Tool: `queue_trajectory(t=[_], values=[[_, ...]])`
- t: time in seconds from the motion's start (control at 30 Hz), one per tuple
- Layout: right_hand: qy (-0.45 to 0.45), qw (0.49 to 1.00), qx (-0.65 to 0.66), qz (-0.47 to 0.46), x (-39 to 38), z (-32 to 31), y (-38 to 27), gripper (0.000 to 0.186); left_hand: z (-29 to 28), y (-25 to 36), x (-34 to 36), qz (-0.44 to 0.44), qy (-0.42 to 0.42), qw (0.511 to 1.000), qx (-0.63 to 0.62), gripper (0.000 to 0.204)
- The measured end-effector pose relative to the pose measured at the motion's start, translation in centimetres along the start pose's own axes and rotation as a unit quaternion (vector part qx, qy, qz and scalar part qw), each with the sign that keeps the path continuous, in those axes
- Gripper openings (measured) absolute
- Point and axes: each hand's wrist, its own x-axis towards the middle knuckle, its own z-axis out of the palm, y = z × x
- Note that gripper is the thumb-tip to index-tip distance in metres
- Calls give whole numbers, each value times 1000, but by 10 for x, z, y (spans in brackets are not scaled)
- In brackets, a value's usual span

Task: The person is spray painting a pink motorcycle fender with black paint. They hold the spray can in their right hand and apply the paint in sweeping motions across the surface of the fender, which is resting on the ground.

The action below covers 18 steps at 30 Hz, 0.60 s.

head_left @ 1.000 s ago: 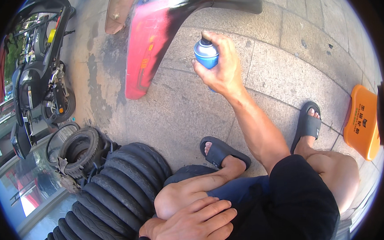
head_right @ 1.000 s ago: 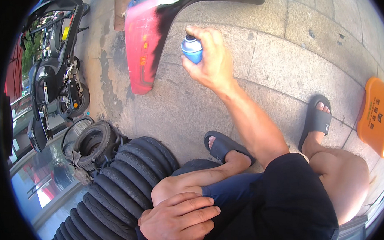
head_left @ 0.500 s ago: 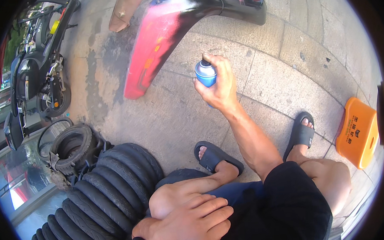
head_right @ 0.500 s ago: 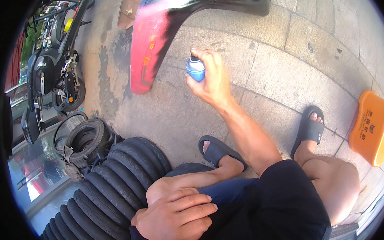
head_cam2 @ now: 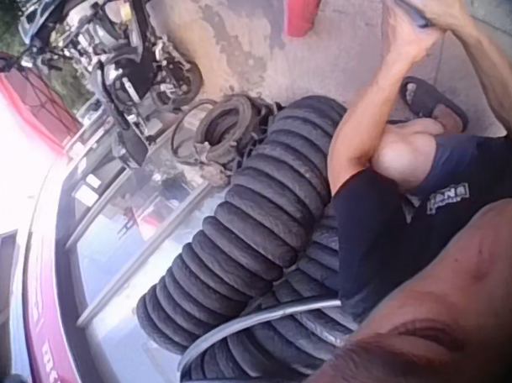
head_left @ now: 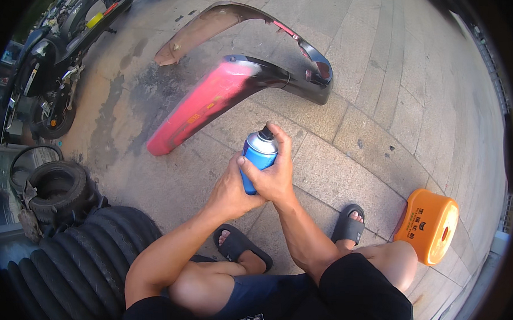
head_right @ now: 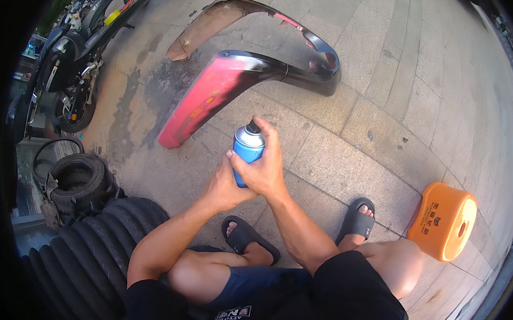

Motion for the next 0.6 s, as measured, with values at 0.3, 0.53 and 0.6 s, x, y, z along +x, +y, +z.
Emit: queue_trajectory(t=[0.3, 0.53, 0.6], values=[[-63, 994, 76, -45, 13, -23, 24, 95, 15, -8, 21, 65, 16, 985, -159, 89], [-103, 992, -4, -76, 21, -16, 22, 99, 24, -23, 30, 90, 34, 975, -199, 92], [-118, 989, -46, -73, 21, -12, 18, 97, 25, -29, 31, 90, 28, 973, -211, 92]])
